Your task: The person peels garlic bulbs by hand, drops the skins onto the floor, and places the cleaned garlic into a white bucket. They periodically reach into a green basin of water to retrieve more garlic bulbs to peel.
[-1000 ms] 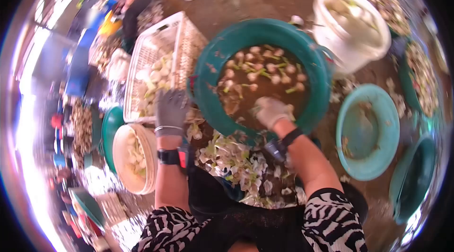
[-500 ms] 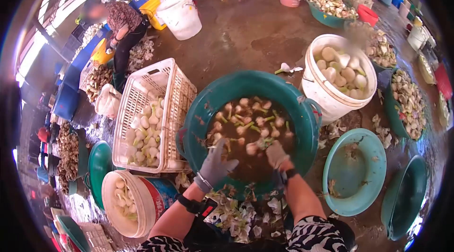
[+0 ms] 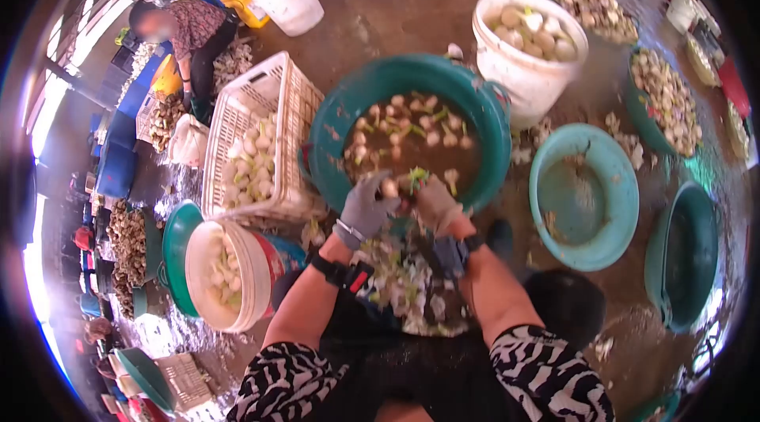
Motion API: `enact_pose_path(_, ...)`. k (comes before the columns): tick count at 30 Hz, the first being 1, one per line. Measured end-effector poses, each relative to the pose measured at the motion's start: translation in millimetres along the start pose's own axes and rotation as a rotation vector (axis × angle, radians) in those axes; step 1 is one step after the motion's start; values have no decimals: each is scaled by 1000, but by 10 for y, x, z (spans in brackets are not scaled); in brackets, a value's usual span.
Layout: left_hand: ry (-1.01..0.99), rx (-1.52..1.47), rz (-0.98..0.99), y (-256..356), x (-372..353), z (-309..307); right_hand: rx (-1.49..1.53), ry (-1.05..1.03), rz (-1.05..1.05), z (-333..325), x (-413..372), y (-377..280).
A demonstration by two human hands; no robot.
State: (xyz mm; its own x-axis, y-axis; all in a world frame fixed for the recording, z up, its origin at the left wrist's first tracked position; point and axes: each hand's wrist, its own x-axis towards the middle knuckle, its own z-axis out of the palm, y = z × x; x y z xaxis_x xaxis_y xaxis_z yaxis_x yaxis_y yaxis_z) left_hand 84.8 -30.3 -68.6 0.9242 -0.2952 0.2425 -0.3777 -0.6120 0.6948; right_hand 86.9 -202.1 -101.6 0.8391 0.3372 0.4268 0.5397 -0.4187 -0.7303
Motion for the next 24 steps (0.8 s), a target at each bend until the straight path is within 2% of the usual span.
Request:
enact_pose_path(3,25,-67,-59,123,-154,-13,401,-41,342,-93,-145,-335)
enact_pose_path(6,-54,-515,-369,104,-282,14,174,-162,250,-59,-310,-235)
enact_pose_path(9,-75,-1170,-743,154,-377,-75,844,168,621,-15,-343,-479)
enact_pose_path(10,-18,-1128,-702,229,-441,-89,686,232,329,153,-375,-387)
enact_pose_path(13,132,-1008,-590,498,-506,-20,968,285,791,95,-401,-464)
enact_pose_path(14,168,-810,-416,596,-532,31,1266,294,726,65,-430,-514)
enact_pose_path(17,254,-511,-292,731,-556,74,1058,283,694,-72,-432,-838)
enact_pose_path(19,155,-765,-576,655,-533,26,380,276,266,-130,-466,-759)
enact_pose_path(21,31,-1104,-819,684,-517,-75,81,184,232,-169,-527,-748)
enact_pose_path(22,-30,-1063,-847,585,-509,-75,119,112,405,-300,-503,-906)
enact_pose_path(23,44,-889,-666,574,-504,-37,153,40,573,-431,-464,-1037)
enact_pose_path(24,113,-713,-488,579,-529,25,450,78,645,-498,-477,-1123)
